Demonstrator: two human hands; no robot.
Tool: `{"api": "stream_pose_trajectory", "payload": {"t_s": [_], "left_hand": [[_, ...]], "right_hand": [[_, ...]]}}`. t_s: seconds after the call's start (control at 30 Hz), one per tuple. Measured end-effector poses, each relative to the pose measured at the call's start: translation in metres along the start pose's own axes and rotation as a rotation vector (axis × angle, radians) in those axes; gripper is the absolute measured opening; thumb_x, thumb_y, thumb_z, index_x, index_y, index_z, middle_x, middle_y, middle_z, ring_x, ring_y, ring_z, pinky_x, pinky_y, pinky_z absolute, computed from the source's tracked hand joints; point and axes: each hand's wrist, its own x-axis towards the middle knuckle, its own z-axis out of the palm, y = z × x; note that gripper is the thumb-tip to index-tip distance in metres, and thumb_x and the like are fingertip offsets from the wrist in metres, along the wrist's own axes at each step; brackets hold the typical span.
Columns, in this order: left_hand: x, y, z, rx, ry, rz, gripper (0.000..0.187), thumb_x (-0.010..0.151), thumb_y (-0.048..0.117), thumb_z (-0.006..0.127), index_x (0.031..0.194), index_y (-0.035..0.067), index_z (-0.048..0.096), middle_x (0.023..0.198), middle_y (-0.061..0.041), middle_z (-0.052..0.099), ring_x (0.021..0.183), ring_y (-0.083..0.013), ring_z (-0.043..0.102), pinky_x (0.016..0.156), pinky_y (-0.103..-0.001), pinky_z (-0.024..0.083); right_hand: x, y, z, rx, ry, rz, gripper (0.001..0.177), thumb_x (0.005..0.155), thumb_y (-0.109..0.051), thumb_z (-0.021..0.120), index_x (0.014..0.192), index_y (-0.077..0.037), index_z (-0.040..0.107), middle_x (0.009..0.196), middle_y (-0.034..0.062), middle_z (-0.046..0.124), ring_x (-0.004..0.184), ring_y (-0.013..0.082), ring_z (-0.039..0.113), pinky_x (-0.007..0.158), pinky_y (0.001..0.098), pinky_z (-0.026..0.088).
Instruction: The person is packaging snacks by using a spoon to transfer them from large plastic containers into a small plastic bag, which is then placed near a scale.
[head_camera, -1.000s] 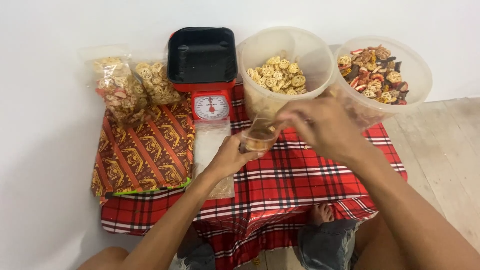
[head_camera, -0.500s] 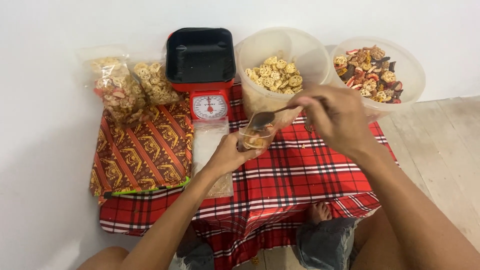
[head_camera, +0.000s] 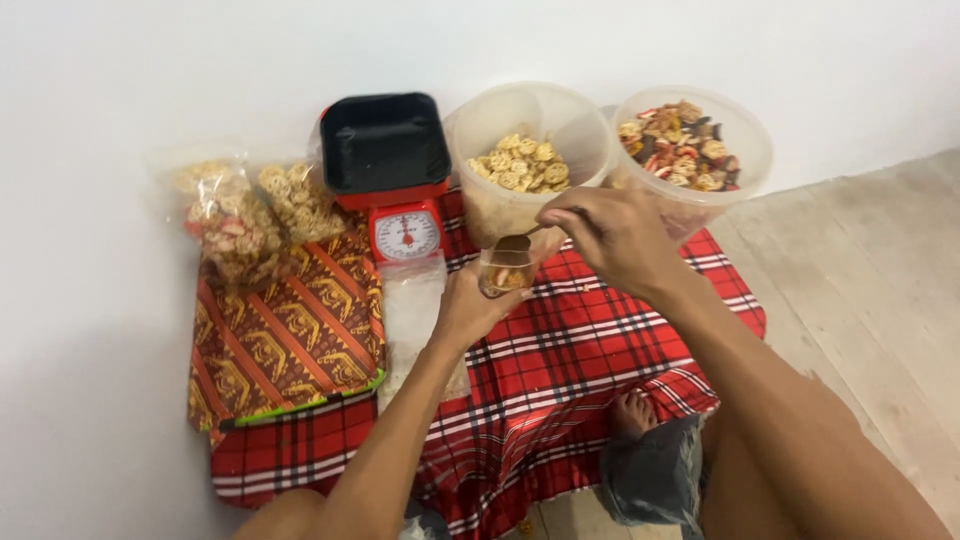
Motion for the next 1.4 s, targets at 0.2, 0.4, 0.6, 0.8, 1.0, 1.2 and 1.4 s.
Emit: {"api": "stream_pose_trajectory", "payload": {"t_s": [0.2,0.4,0.6,0.8,1.0,1.2,1.4], "left_hand": [[-0.007,0.002,-0.003,-0.045,0.02,-0.034,0.056,0.066,0.037,0.087,0.114,0.012,0.072,0.1,-0.01,0.078,0.104,-0.0305,0.073,0.089,-0.044,0.056],[-0.017,0.009,-0.004,-0.116,0.015,-0.001,0.057,0.067,0.038,0.089,0.112,0.008,0.071,0.093,-0.013,0.077,0.085,-0.0259,0.075,0.082,-0.04,0.058],[-0.004,-0.024,0.008,-0.11,0.011,-0.063,0.058,0.067,0.039,0.091,0.114,0.01,0.072,0.102,-0.011,0.077,0.097,-0.0251,0.074,0.084,-0.04,0.057],[-0.023,0.004,-0.002,-0.227,0.026,0.044,0.03,0.077,0.007,0.083,0.104,-0.003,0.073,0.073,-0.007,0.074,0.055,-0.0121,0.066,0.049,-0.024,0.05],[-0.001,-0.012,0.006,-0.079,0.006,0.02,0.057,0.069,0.021,0.087,0.118,-0.003,0.07,0.113,-0.026,0.073,0.115,-0.0437,0.066,0.096,-0.053,0.052],[0.007,-0.024,-0.015,0.074,-0.105,0.066,0.054,0.069,0.023,0.088,0.116,0.0,0.072,0.113,-0.023,0.074,0.114,-0.0418,0.067,0.096,-0.051,0.054],[-0.004,-0.02,-0.017,0.032,-0.119,0.064,0.056,0.074,0.025,0.085,0.123,0.001,0.069,0.116,-0.021,0.075,0.115,-0.0409,0.067,0.097,-0.051,0.054]], "right_hand": [[-0.006,-0.002,0.005,-0.01,0.094,-0.072,0.015,0.104,-0.013,0.061,0.095,-0.008,0.072,0.081,0.0104,0.072,0.075,0.0346,0.072,0.07,0.0421,0.058],[-0.01,-0.027,0.038,-0.135,-0.033,-0.093,0.022,0.104,-0.027,0.058,0.093,-0.011,0.068,0.079,0.0115,0.073,0.073,0.0376,0.072,0.065,0.0481,0.057],[0.0,-0.005,-0.005,-0.098,0.04,-0.147,0.015,0.105,-0.023,0.057,0.11,-0.014,0.068,0.091,0.0079,0.075,0.089,0.0374,0.073,0.078,0.0469,0.057],[0.01,0.05,-0.099,-0.396,0.535,-0.082,0.02,0.109,0.008,0.054,0.1,0.007,0.071,0.091,0.019,0.079,0.065,0.0208,0.073,0.04,0.021,0.048],[-0.05,0.176,-0.107,-0.8,0.336,0.792,0.025,0.104,-0.043,0.061,0.09,-0.028,0.076,0.069,0.006,0.07,0.072,0.0409,0.073,0.06,0.0516,0.056],[-0.05,0.189,-0.084,-0.53,0.168,0.929,0.034,0.101,-0.039,0.052,0.104,-0.017,0.077,0.089,0.0142,0.075,0.094,0.046,0.071,0.08,0.0614,0.055],[-0.054,0.218,-0.08,-0.289,0.379,0.957,0.034,0.108,-0.04,0.052,0.093,-0.021,0.076,0.088,0.0086,0.075,0.094,0.0388,0.071,0.081,0.0569,0.054]]}}
